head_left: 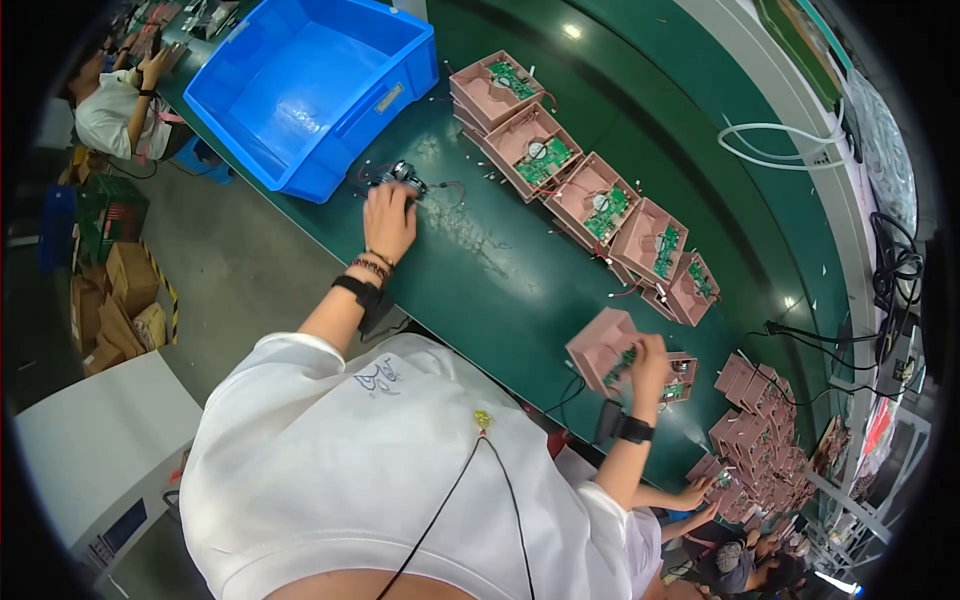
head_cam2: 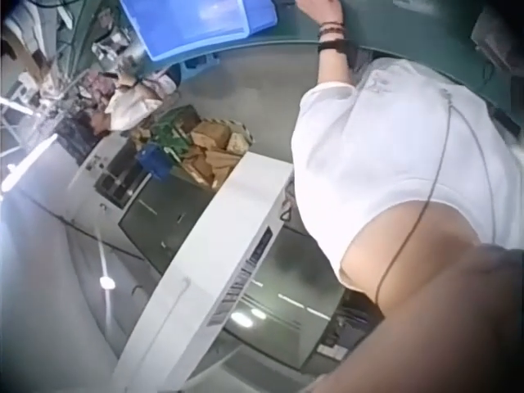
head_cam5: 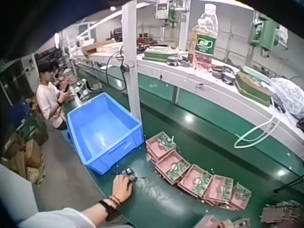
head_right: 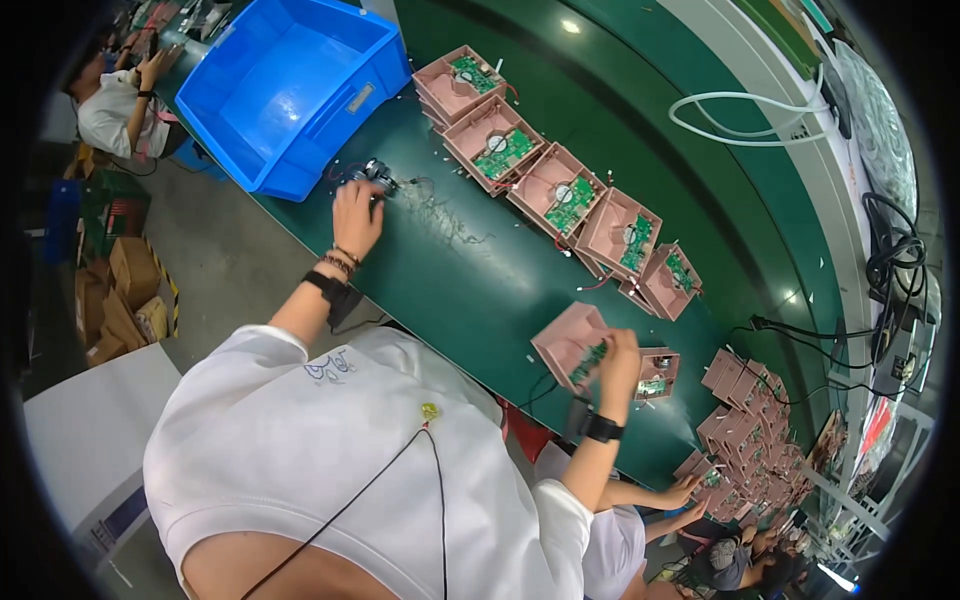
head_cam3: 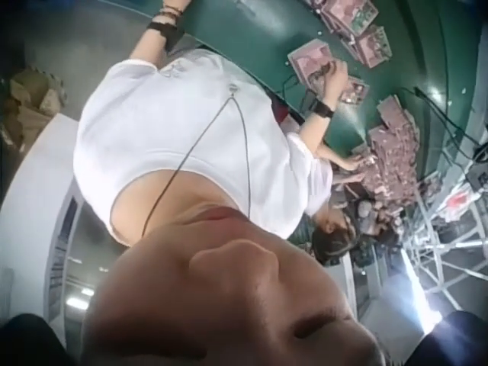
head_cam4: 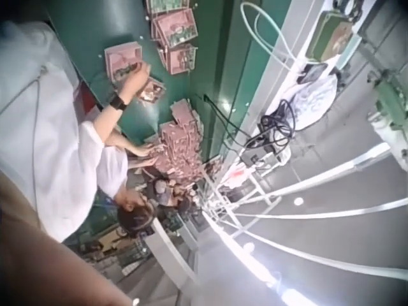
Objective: The person writes on a notepad, picks up a speaker, and places it into a plastic housing. They then connect the speaker wires to a circuit board and repeat the process for several more units.
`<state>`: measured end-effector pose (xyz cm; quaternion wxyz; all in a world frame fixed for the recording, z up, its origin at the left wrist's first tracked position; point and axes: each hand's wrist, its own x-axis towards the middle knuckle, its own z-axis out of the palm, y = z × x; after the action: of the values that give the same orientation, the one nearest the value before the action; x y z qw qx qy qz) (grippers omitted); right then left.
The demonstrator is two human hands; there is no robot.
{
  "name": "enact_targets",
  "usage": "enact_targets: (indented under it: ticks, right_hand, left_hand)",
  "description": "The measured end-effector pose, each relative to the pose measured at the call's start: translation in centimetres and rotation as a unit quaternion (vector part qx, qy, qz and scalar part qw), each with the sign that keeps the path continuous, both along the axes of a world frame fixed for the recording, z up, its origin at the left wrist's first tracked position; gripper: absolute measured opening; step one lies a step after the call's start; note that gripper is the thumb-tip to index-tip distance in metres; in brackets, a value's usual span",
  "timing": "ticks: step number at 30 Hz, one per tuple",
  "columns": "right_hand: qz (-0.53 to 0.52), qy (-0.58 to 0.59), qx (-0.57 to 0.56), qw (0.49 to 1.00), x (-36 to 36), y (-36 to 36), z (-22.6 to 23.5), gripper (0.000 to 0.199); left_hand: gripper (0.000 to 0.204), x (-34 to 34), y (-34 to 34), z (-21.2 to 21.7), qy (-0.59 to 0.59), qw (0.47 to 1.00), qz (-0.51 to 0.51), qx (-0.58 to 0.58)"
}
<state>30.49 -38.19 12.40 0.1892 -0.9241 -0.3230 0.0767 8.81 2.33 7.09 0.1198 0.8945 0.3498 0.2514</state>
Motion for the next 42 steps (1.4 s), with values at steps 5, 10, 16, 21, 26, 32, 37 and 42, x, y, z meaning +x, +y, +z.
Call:
enact_targets:
  ticks: [5, 10, 16, 21, 26, 32, 37, 42]
  right_hand:
    - [-0.081, 0.047, 0.053, 0.994, -5.1, 5.7, -6.6, 0.009]
    - [-0.169, 0.043, 0.065, 0.983, -7.7, 9.1, -8.4, 0.013]
    - [-0.156, -0.008, 0.102, 0.982, -9.6, 8.1, -6.4, 0.02]
    - [-0.181, 0.02, 0.139, 0.973, -11.0, 7.5, -4.5, 0.024]
    - [-0.161, 0.012, 0.133, 0.978, -11.3, 8.1, -4.2, 0.026]
    - [-0.103, 0.009, 0.065, 0.993, -12.0, 9.5, -4.1, 0.035]
    - [-0.105, 0.005, 0.095, 0.99, -12.7, 11.6, -5.0, 0.042]
    - [-0.032, -0.048, -0.015, 0.998, -11.9, 13.7, -4.2, 0.038]
  left_hand:
    - [0.032, 1.9, 3.7, 0.6, 0.117, 0.985, -0.092, 0.09]
    - [0.044, 2.9, 5.1, 0.8, 0.269, 0.952, -0.135, 0.05]
    - [0.043, 2.1, 5.7, -1.3, 0.092, 0.973, -0.118, -0.176]
    - [0.039, 3.2, 4.8, -0.8, 0.044, 0.959, -0.134, -0.246]
    - [0.033, 4.6, 2.0, 1.3, 0.076, 0.979, -0.151, -0.116]
    - [0.024, 4.9, 0.4, 0.8, -0.122, 0.728, -0.086, -0.669]
    - [0.022, 4.7, -3.1, 1.8, -0.051, 0.696, -0.19, -0.691]
    - [0.024, 5.0, -7.2, 1.3, -0.07, 0.556, -0.211, -0.801]
